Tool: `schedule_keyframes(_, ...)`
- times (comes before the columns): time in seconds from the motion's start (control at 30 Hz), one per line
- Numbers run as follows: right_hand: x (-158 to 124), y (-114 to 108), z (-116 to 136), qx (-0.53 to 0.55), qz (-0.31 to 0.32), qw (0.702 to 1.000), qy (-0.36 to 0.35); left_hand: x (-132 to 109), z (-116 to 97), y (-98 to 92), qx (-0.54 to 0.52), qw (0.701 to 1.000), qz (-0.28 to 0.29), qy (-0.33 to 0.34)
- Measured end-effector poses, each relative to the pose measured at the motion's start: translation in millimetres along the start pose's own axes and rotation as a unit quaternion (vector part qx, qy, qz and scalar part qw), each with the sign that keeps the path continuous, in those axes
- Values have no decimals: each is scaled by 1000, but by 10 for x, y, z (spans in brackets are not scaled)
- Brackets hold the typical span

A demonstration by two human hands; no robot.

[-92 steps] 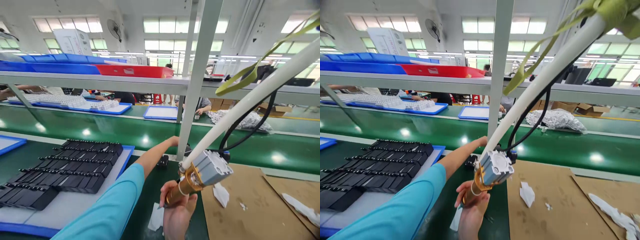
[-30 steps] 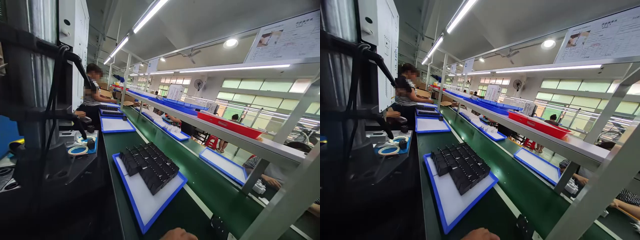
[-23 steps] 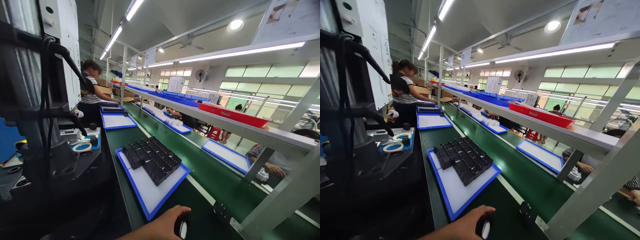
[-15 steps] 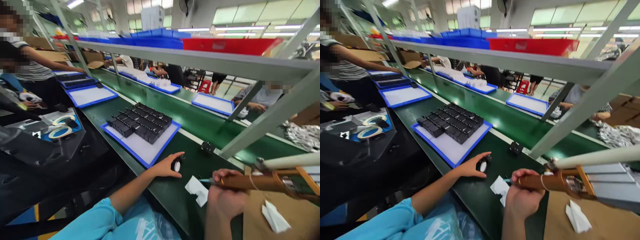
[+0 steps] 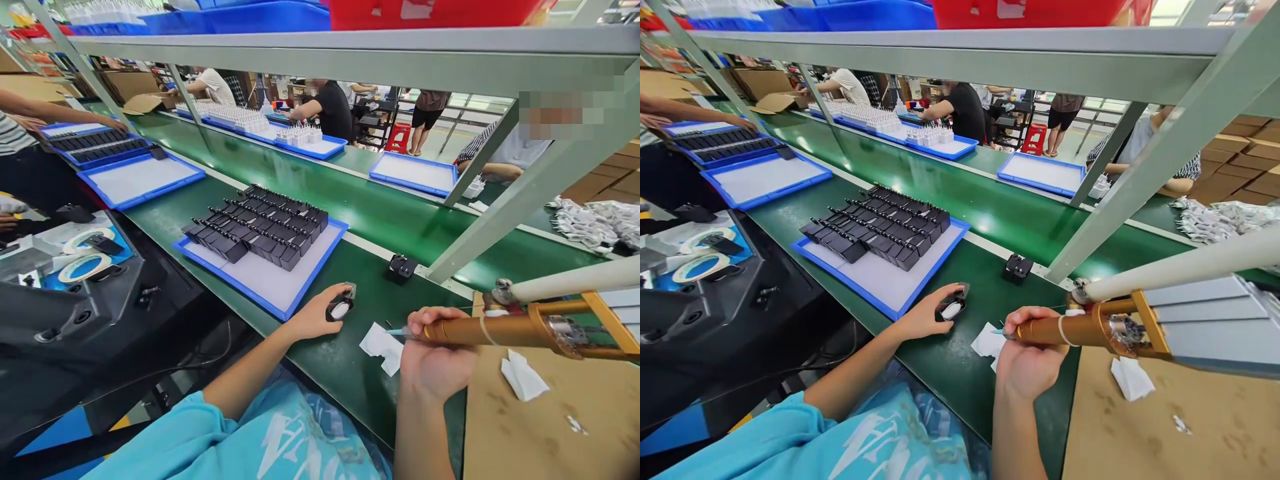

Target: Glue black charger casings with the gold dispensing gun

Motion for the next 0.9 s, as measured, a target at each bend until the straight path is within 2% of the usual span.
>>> schedule_keyframes(0.17,-1,5,-6,5,-3,1000,-14,-81,114,-53,47,994,-88,-44)
schedule_keyframes(0.27,-35,63,-17,30,9,999,-26,-106,143,-25,62,992,-88,-67)
schedule_keyframes(0.33,-81,158,-14,40,40,997,-44,-119,133,-2,80,991,-80,-75)
schedule_keyframes(0.5,-199,422,-75,39,114,991,-63,-164,-11,37,133,987,-70,-60)
schedule_keyframes(0.7,-231,500,-110,44,127,989,-61,-212,-256,73,227,973,-26,-26)
schedule_keyframes(0.9,-228,477,-47,33,121,990,-61,-240,-481,-24,244,967,-70,20)
Point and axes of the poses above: each hand's wrist, its own x-axis towards the middle knuckle, its own y-axis out of the palm, z = x × y, the point moved 8 cm from there along x, towards the middle knuckle, and after that the axes turned 1 degree about x, right-handed, at the moved point
